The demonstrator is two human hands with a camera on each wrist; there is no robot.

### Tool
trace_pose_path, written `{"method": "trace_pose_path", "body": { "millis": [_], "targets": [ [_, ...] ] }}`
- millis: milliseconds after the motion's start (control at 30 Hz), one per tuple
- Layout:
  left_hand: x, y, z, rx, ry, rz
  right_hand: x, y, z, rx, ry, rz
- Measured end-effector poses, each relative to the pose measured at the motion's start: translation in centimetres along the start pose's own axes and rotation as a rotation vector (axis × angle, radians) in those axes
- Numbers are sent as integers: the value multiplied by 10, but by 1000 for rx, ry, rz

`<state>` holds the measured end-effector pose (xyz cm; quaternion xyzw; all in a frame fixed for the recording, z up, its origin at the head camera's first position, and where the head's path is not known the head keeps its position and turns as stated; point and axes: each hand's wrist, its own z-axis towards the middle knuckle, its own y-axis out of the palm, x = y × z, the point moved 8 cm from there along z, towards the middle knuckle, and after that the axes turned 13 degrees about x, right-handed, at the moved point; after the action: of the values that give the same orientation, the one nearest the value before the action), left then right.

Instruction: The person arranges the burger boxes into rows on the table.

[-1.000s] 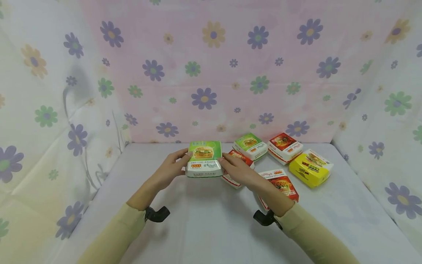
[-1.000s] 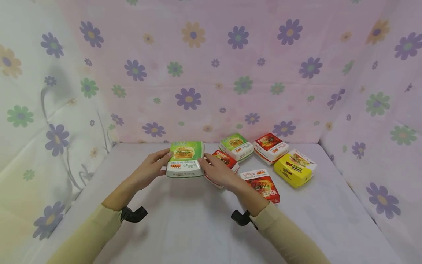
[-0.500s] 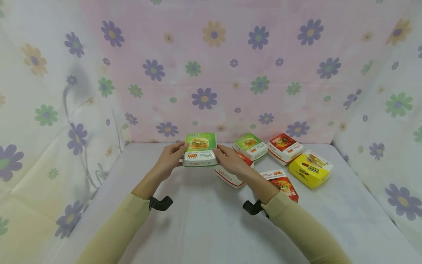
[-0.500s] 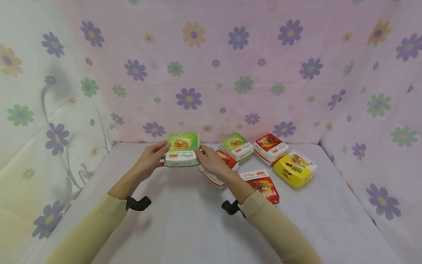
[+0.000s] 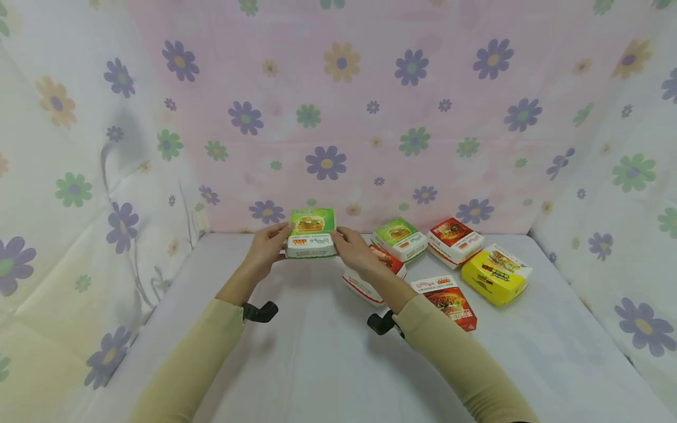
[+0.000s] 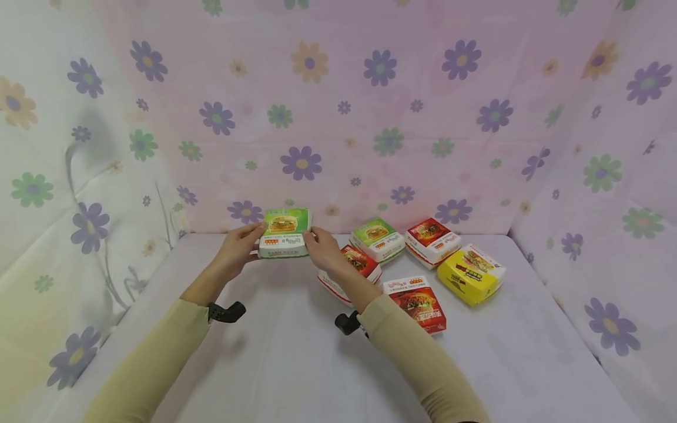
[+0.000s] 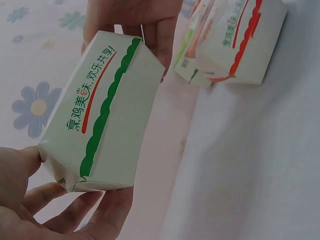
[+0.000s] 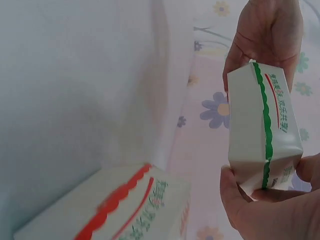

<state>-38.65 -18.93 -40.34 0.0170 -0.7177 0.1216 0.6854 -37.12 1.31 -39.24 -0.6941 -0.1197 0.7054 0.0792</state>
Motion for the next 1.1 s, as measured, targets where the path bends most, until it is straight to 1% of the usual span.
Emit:
{"method": "trace_pose_path", "body": {
  "millis": [167,300,467,600,700,767,1000,1100],
  "targets": [
    [-7,-3,11,32,-25,-31,3,8,8,77,13,12],
    [-15,-6,18,59,-48,-36,9,16,16,121,40,40],
    [-27,-11,28,91,-74,-48,19,25,24,177,54,45],
    [-35,-11,35,96,-84,-50,27,30,31,216,41,22],
    [-41,-12,40,95,-93,-43,31,34,34,239,23,-18],
    [-44,-12,41,91,-96,-37,32,37,35,244,24,-28],
    [-55,-18,42,104,-128,-26,42,51,38,223,74,-18],
    [-60,-20,44,108,-141,-22,44,53,39,227,75,-30]
  ]
}}
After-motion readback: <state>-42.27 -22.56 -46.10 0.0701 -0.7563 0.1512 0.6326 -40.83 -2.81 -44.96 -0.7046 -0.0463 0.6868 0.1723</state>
